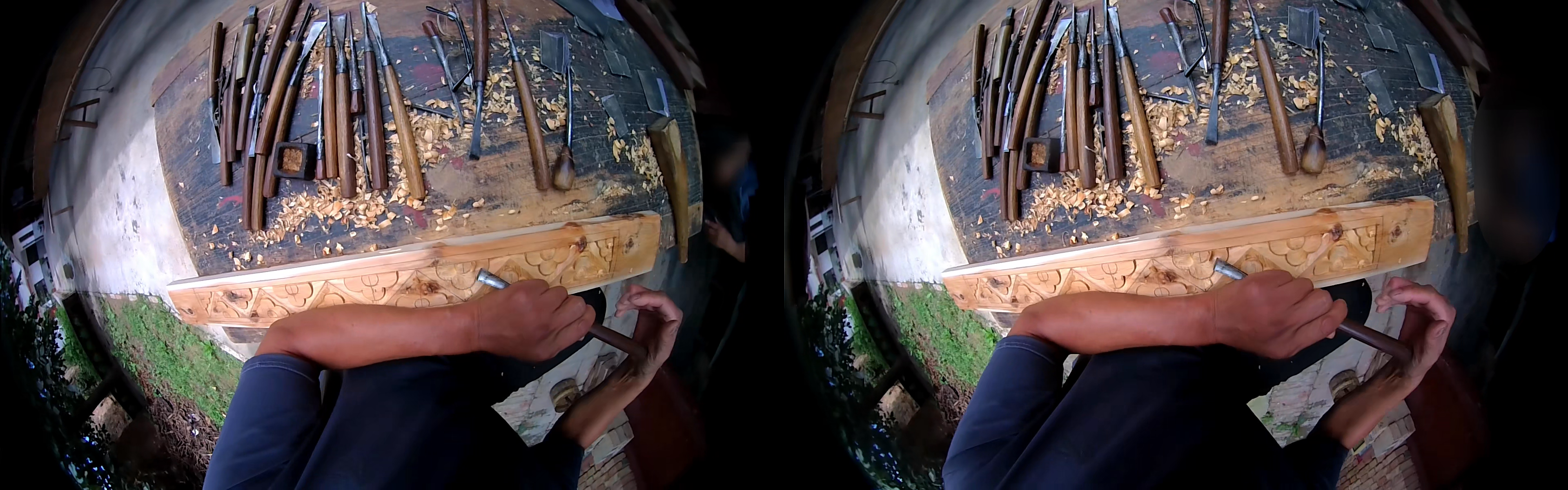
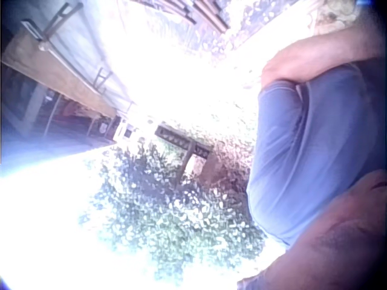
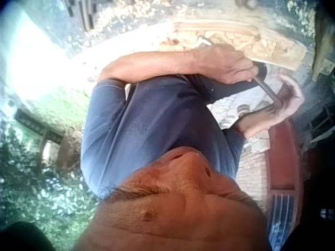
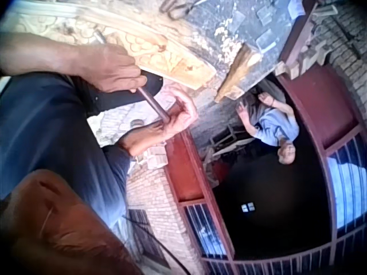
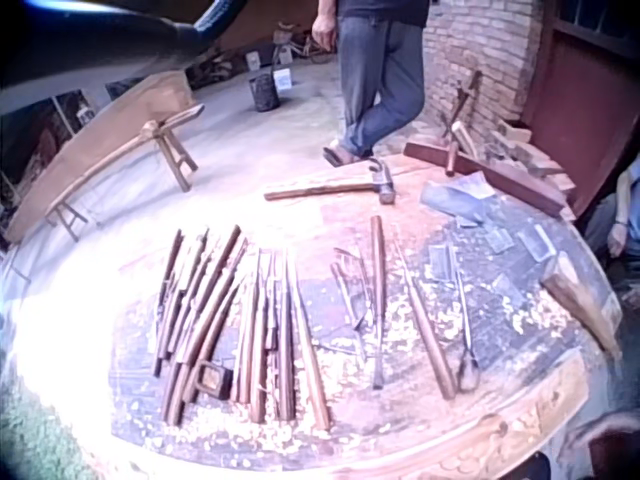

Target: The person carves a decorative floral pattern into a long wooden plank using a chisel and a wooden mallet. They repeatedly position the chisel and strike it to remove wood shavings, occasionally brushing away debris with their hand.

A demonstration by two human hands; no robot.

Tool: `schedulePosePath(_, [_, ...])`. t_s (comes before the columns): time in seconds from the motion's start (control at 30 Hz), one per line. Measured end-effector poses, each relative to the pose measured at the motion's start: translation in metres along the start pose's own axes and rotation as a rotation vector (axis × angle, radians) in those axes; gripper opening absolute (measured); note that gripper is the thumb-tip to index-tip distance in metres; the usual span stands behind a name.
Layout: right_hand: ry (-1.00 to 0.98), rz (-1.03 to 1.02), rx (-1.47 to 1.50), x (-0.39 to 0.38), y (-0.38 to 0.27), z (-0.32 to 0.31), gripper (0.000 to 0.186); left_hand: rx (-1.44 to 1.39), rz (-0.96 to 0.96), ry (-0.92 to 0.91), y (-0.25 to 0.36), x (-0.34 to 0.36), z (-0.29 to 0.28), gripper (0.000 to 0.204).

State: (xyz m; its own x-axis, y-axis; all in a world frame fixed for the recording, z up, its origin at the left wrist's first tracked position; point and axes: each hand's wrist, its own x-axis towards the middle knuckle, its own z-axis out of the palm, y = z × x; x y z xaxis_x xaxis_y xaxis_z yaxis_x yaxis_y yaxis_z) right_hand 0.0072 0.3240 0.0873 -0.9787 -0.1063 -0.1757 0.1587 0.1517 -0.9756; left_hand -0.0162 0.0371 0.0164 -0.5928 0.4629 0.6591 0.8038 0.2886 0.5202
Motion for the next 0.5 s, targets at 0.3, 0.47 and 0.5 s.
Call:
schedulePosePath(0.3, [-0.195,0.112,-0.409,-0.02,-0.026,0.031,0.046,-0.021,0.032,-0.171,0.0,-0.004,0.006,0.028])
schedulePosePath(0.47, [-0.202,0.119,-0.309,-0.017,-0.011,0.024,0.04,-0.019,0.024,-0.205,-0.001,-0.003,0.005,0.03])
schedulePosePath(0.5, [-0.211,0.174,-0.3,-0.017,-0.012,0.022,0.039,-0.021,0.024,-0.207,-0.001,-0.003,0.005,0.03])
